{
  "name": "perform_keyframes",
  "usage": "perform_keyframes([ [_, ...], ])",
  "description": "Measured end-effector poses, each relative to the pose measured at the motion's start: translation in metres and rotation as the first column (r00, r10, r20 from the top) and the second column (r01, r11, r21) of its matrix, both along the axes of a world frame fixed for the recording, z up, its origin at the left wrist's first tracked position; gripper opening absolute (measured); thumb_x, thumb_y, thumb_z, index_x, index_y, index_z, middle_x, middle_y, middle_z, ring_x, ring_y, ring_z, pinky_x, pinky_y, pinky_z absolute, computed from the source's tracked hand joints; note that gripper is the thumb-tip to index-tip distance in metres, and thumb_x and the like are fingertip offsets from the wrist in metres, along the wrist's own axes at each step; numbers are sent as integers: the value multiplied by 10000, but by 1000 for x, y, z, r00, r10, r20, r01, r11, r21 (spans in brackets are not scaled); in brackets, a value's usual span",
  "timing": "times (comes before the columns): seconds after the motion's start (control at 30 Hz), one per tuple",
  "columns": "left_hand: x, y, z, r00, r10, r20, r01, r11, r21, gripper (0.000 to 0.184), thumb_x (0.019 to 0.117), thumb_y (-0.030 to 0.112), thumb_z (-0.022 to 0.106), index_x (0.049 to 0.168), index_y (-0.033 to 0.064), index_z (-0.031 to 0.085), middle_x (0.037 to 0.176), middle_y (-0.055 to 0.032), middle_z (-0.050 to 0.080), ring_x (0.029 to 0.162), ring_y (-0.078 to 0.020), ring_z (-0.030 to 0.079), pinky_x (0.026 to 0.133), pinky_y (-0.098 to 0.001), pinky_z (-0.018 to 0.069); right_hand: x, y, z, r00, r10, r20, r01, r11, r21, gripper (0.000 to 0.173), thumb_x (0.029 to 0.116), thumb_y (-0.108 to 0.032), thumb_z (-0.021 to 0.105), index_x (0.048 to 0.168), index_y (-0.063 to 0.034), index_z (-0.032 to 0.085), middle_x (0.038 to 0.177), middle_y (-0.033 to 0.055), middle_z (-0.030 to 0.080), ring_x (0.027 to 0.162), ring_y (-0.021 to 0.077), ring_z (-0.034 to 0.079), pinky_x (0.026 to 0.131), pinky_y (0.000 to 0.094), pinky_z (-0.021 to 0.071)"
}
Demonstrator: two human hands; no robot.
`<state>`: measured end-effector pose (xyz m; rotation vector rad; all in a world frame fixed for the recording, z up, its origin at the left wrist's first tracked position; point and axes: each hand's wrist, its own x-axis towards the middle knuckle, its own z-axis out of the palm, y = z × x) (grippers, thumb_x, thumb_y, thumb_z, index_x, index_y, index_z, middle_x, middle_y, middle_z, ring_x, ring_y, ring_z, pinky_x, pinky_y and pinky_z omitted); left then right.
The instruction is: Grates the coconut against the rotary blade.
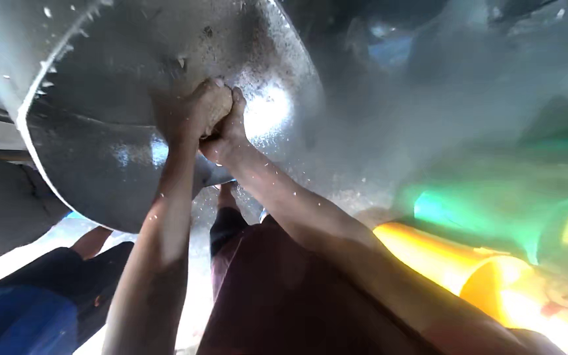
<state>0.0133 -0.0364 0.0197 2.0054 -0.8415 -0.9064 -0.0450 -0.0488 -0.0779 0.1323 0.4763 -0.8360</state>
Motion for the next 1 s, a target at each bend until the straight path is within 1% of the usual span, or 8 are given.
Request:
perform_keyframes([
  [0.07,9,9,-20,999,-3,-35,5,998,62,647,833,537,762,1265,69,646,1163,-101,694,1090,-177,660,966,-454,541,4,13,-3,998,14,-62,-11,999,41,828,757,-924,412,1184,-234,576,1059,57,651,997,212,638,829,511,543],
  [0.33,22,14,-47,977,59,-206,-91,985,-148,779,864,405,764,1475,62,423,1301,-88,627,1168,-143,631,996,-371,556,18,23,6,940,-48,-339,71,996,56,776,818,-850,522,1211,-185,600,960,92,674,817,223,675,664,453,580],
  [0.53,37,43,-93,943,10,-333,-141,917,-373,828,893,448,677,1510,47,298,1283,-84,599,1108,-143,632,964,-362,561,26,60,17,761,-266,-592,229,963,-139,487,898,-518,719,1132,-96,650,907,91,701,784,195,691,697,408,601],
  [0.6,48,51,-104,940,-11,-342,-141,899,-415,953,805,557,776,1462,29,331,1236,-88,619,1081,-172,648,952,-394,572,30,55,13,812,-242,-531,223,970,-100,431,911,-452,713,1133,-94,618,890,83,697,772,183,688,690,392,600],
  [0.73,8,37,-75,938,139,-318,-264,881,-393,702,833,210,829,1377,-43,464,1178,-150,669,1066,-214,679,957,-417,585,-9,37,8,924,-15,-382,9,1000,-19,642,885,-709,593,1259,-186,595,1022,71,678,872,198,667,709,405,578],
  [0.8,-8,21,-71,942,168,-291,-296,826,-480,716,788,185,822,1353,-67,461,1156,-144,667,1052,-184,671,943,-379,582,-21,21,14,934,38,-355,-61,997,-54,705,892,-759,520,1345,-219,535,1159,72,655,1025,225,649,840,464,567],
  [0.93,13,35,-100,947,104,-304,-263,794,-549,898,797,336,810,1455,-70,352,1246,-152,624,1114,-188,641,979,-393,561,-6,29,13,913,-23,-407,-22,994,-106,517,968,-547,562,1290,-144,528,1061,107,658,923,231,655,759,440,573],
  [1.0,12,62,-95,939,132,-319,-279,833,-478,949,830,275,785,1540,-44,242,1370,-172,552,1207,-181,589,1050,-369,509,-10,39,-3,935,38,-353,-104,980,-172,428,1002,-445,543,1276,-118,504,1057,113,645,918,226,651,779,431,573],
])
